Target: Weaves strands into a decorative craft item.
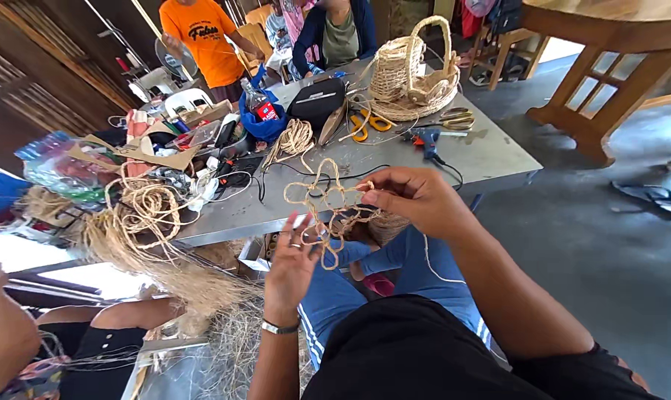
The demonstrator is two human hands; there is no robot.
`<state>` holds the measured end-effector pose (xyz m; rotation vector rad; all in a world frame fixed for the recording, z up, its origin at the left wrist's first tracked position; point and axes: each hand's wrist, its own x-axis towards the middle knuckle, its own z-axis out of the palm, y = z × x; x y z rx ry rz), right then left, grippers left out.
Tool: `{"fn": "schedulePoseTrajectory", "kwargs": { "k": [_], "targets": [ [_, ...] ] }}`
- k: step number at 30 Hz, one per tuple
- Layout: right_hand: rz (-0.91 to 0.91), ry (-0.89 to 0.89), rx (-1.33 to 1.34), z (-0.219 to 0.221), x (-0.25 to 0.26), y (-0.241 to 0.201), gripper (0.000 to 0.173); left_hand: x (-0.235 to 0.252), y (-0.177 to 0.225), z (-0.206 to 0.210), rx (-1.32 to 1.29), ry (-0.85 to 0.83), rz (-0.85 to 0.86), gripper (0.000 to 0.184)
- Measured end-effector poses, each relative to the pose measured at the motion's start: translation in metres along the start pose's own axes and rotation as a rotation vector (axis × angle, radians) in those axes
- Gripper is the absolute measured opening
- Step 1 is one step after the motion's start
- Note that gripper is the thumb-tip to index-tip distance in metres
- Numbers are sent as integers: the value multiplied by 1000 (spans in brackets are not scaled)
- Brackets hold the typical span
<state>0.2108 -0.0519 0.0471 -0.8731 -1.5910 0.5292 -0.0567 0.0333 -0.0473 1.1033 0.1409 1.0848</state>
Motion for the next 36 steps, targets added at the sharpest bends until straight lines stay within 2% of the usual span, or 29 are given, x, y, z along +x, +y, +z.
{"fn": "schedulePoseTrajectory", "kwargs": {
  "k": [2, 3, 9, 12, 14, 16, 18, 20, 21, 22, 24, 26, 30, 34, 36],
  "targets": [
    [11, -41, 11, -3, 0, -3, 19, 6, 22, -8, 4, 116, 55, 47],
    [19, -62, 26, -4, 0, -5, 18, 11, 33, -9, 24, 125, 83, 47],
    [78, -149, -17, -1, 1, -8, 19, 50, 71, 32, 766, -16, 216, 98],
    [87, -148, -27, 0, 1, -7, 21, 62, 81, 60, 1108, -188, 180, 103],
    [90, -141, -5, 2, 1, -5, 22, 68, 78, 70, 1128, -287, 78, 93],
    [93, -132, 10, 3, 1, -4, 20, 68, 70, 75, 1089, -230, 80, 78],
    [102, -108, 4, 2, 0, -2, 19, 59, 67, 79, 1162, -71, 286, 69],
    [98, -85, 8, 1, -1, 1, 19, 45, 65, 85, 1127, 51, 583, 48],
    [96, -67, 11, 1, -1, 3, 19, 37, 63, 90, 1078, 76, 664, 33],
    [95, -46, 11, 2, -2, 3, 18, 28, 60, 96, 1045, 81, 675, 23],
    [85, -10, -4, 5, -2, 4, 18, 16, 51, 100, 1030, 30, 542, 18],
    [75, 11, -35, 8, -3, 3, 18, 17, 38, 96, 1062, -3, 401, 24],
    [47, 29, -74, 13, -4, 2, 18, 29, 19, 94, 1079, 3, 332, 32],
    [53, 34, -100, 12, -5, 5, 25, 36, 15, 98, 927, -34, 174, 49],
    [62, 50, -97, 12, -5, 8, 31, 39, 13, 98, 821, -23, 170, 47]
  ]
}}
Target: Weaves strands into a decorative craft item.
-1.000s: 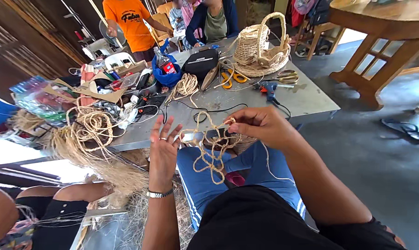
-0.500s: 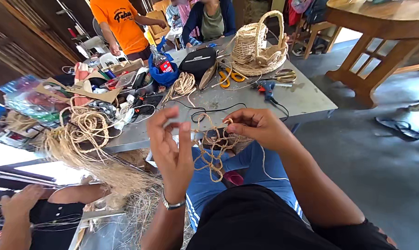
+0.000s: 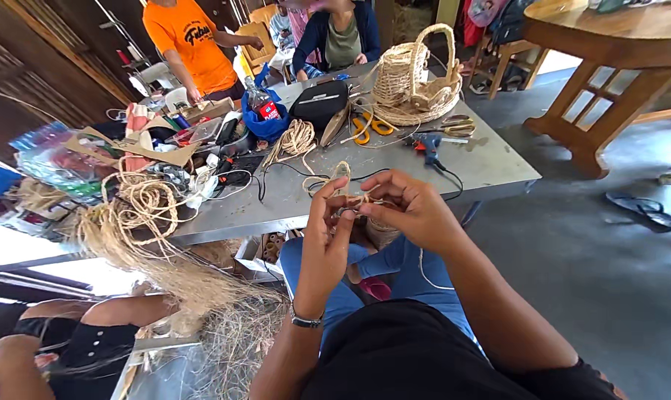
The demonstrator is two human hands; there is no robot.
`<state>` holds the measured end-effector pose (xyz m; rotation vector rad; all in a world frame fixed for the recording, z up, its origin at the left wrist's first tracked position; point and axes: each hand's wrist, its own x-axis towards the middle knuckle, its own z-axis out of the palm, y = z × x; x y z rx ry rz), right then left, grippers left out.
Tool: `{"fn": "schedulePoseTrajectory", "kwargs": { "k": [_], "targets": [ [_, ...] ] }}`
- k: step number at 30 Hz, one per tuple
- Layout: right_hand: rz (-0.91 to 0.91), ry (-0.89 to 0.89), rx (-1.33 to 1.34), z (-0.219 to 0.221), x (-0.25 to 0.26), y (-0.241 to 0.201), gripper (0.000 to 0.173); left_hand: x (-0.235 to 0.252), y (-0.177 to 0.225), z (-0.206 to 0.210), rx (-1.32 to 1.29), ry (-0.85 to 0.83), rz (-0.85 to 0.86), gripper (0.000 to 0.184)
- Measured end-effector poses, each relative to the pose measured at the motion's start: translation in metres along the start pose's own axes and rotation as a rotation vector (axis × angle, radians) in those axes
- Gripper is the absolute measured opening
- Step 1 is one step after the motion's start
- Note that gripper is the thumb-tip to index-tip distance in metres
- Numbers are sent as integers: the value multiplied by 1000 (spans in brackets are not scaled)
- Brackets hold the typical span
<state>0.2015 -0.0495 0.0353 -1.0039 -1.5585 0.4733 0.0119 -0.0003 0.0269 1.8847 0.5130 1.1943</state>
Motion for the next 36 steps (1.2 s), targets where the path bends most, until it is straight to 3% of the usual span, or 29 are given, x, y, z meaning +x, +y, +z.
{"fn": "schedulePoseTrajectory", "kwargs": {
  "k": [7, 10, 15, 23, 28, 33, 36],
  "targets": [
    [21, -12, 111, 3, -1, 4, 18, 4, -8, 10, 97, 301, 273, 19],
    [33, -55, 212, 2, -1, 5, 14, 4, -13, 8, 149, 327, 346, 5],
    [82, -16, 212, 4, -2, 7, 14, 3, -14, 6, 238, 320, 368, 16],
    [36, 75, 164, 5, -3, 3, 11, 0, -7, 8, 148, 282, 295, 16],
    [42, 98, 172, 4, -4, -1, 10, -3, 13, 11, 87, 293, 114, 17],
    [26, 89, 190, 4, -6, -2, 11, 0, 0, 6, 66, 205, 236, 25],
    [-3, 93, 170, 4, -5, -3, 11, -2, 10, 12, 72, 265, 160, 22]
  ]
}}
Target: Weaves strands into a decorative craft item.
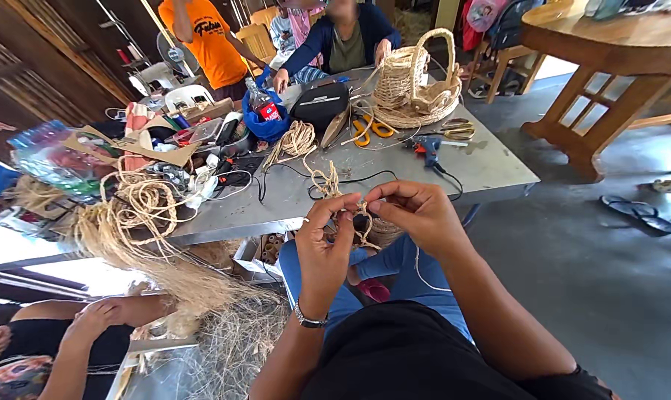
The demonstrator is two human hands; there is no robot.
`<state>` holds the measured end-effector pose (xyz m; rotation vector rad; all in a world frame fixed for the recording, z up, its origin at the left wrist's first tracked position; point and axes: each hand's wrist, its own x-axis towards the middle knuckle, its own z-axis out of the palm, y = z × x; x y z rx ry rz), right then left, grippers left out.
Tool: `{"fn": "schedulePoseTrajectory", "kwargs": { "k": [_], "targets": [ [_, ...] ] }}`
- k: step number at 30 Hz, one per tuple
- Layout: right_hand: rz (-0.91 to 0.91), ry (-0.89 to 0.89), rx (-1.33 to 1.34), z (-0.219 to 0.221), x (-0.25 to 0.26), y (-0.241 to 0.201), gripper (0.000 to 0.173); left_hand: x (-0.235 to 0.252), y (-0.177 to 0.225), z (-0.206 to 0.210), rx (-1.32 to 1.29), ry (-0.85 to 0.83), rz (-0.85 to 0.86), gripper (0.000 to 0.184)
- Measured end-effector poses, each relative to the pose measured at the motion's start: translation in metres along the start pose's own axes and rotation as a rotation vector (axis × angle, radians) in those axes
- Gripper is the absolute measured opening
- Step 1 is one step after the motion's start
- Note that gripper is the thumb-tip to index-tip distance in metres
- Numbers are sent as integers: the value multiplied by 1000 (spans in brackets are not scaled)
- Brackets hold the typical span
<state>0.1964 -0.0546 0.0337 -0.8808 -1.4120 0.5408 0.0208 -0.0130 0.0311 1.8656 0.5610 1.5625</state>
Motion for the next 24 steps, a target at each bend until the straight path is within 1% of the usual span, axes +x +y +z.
{"fn": "schedulePoseTrajectory", "kwargs": {
  "k": [2, 5, 9, 14, 17, 21, 24],
  "targets": [
    [-38, 3, -37, 1, 0, 1, 12, -1, -1, 0, -13, -8, -1, 24],
    [-77, 1, -91, 1, 1, 3, 15, -1, -11, -3, -65, -62, 61, 28],
    [-97, -7, -99, 3, 1, 5, 18, -2, -10, 0, -66, -44, 70, 29],
    [-38, -26, -105, 3, 1, 5, 17, -3, -13, -1, -30, -11, 99, 29],
    [-54, -35, -153, 2, 3, 3, 17, 0, -13, -2, -29, -9, 111, 30],
    [-43, -43, -197, 1, 6, 1, 16, 1, -15, 0, -34, 5, 110, 27],
    [-17, -91, -167, 1, 9, -1, 15, 3, -15, 3, -38, 50, 114, 23]
  ]
}}
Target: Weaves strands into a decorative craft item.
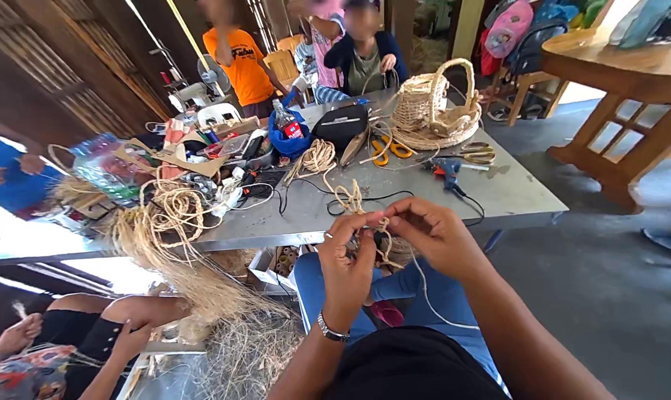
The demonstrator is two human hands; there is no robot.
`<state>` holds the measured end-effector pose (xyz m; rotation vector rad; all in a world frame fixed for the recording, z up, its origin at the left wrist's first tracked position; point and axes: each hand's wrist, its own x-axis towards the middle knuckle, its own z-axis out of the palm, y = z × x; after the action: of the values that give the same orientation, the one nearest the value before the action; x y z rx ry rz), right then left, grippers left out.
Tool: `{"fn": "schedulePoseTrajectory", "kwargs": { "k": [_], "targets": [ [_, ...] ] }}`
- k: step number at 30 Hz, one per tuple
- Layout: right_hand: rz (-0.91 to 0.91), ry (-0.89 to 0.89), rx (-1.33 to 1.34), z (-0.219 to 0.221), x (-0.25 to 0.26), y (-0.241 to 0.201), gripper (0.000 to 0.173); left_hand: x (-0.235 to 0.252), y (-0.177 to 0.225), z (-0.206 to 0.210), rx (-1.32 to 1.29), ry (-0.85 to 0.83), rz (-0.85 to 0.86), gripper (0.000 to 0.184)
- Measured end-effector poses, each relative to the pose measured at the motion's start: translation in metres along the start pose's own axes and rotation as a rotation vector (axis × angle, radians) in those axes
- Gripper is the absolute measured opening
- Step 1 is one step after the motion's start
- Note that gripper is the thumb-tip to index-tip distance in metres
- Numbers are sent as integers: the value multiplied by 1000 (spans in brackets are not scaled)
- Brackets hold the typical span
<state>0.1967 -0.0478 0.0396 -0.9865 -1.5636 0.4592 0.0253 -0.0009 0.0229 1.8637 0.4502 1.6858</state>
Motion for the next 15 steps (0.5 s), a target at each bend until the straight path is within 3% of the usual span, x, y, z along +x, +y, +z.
{"fn": "schedulePoseTrajectory", "kwargs": {
  "k": [8, 15],
  "targets": [
    [-6, -20, -124, 7, 1, -3, 25, 3, 6, 2, 74, 49, 37, 25],
    [9, 8, -75, 5, -2, -5, 22, -2, 8, 3, 103, 42, 34, 27]
  ]
}}
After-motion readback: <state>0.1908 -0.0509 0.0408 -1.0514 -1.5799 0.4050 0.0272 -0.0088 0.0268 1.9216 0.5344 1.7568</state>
